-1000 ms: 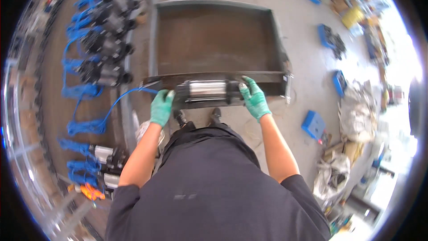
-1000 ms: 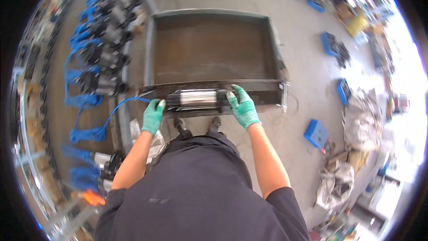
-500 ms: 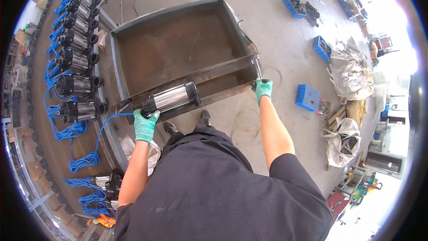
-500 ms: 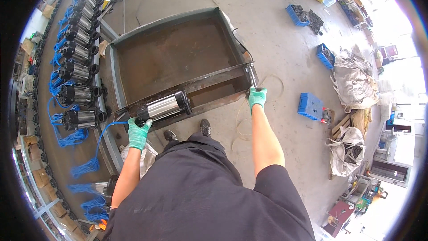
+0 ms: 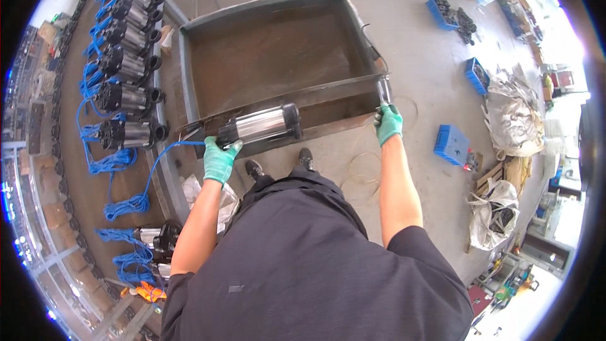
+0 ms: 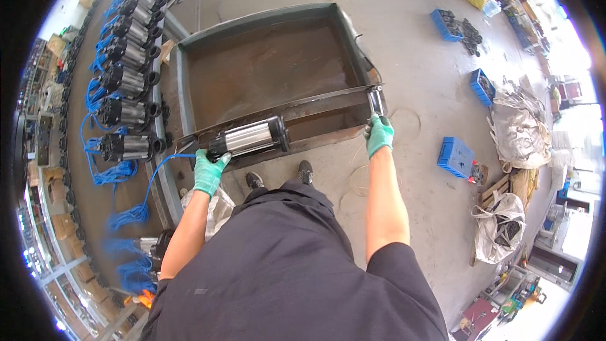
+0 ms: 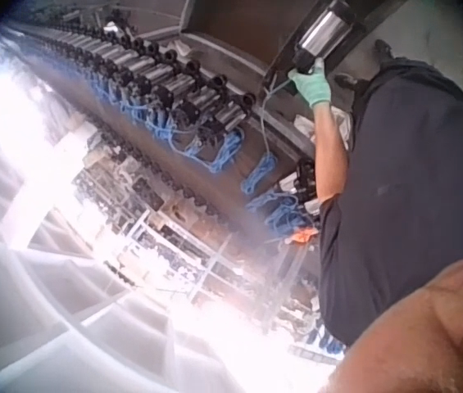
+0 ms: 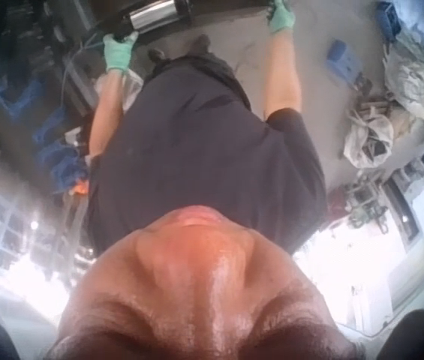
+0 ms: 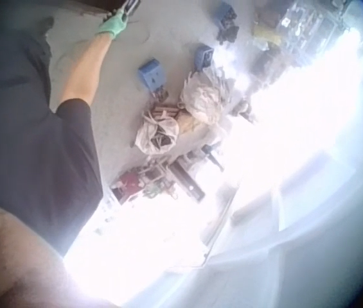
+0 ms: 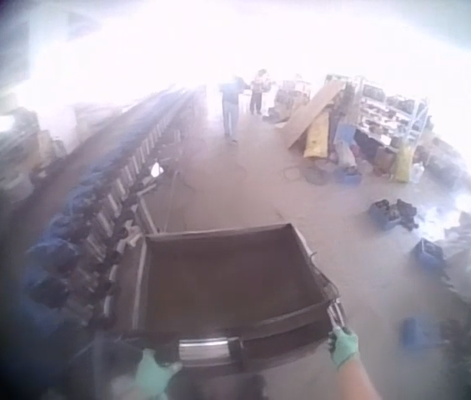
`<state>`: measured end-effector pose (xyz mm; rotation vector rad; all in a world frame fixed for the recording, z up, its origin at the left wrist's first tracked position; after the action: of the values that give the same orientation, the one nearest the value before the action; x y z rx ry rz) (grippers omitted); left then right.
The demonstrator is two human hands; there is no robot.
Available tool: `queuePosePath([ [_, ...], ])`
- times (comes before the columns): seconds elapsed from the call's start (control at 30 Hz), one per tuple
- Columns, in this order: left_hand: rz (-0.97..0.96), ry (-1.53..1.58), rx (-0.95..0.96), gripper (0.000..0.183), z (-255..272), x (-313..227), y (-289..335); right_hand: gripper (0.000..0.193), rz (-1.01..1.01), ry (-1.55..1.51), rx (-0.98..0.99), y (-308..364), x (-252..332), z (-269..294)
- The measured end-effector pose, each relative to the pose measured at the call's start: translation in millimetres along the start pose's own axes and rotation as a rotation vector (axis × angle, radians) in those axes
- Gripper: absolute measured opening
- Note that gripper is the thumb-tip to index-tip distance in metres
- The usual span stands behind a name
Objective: The person tests submersible pumps by attaching an air hose to each pump, submerging it into a water tank, removing it from the water, disconnecting the hose, and setting the pump onto the assembly line.
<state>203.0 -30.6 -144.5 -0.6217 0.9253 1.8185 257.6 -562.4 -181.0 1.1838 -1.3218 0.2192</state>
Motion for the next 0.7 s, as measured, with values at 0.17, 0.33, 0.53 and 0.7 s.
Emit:
queuePosePath([
  [0.17,-0.008,0.054,0.004,0.059,-2,1,-1,0.017,-0.005,0.417,0.452,73,-13,-62],
  [0.33,-0.006,0.052,-0.008,0.059,1,-7,2,0.016,0.002,0.566,0.708,92,-46,-112],
  [0.53,-0.032,0.059,-0.015,0.059,-2,5,-1,0.015,-0.004,0.671,0.787,91,-45,-139],
  [0.7,0.0,0.015,-0.004,0.06,1,-3,1,0.015,0.016,0.738,0.824,84,-43,-145],
])
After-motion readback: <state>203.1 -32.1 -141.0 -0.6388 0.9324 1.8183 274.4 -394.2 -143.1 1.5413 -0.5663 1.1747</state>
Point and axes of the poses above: each hand's wrist, its own y-axis away from the middle knuckle, its own z-axis out of the back of the hand, x = y × z, the point moved 6 cm from there along -y, towards the middle knuckle, and after that the axes turned 5 degrees about x, right-handed, at the moved point
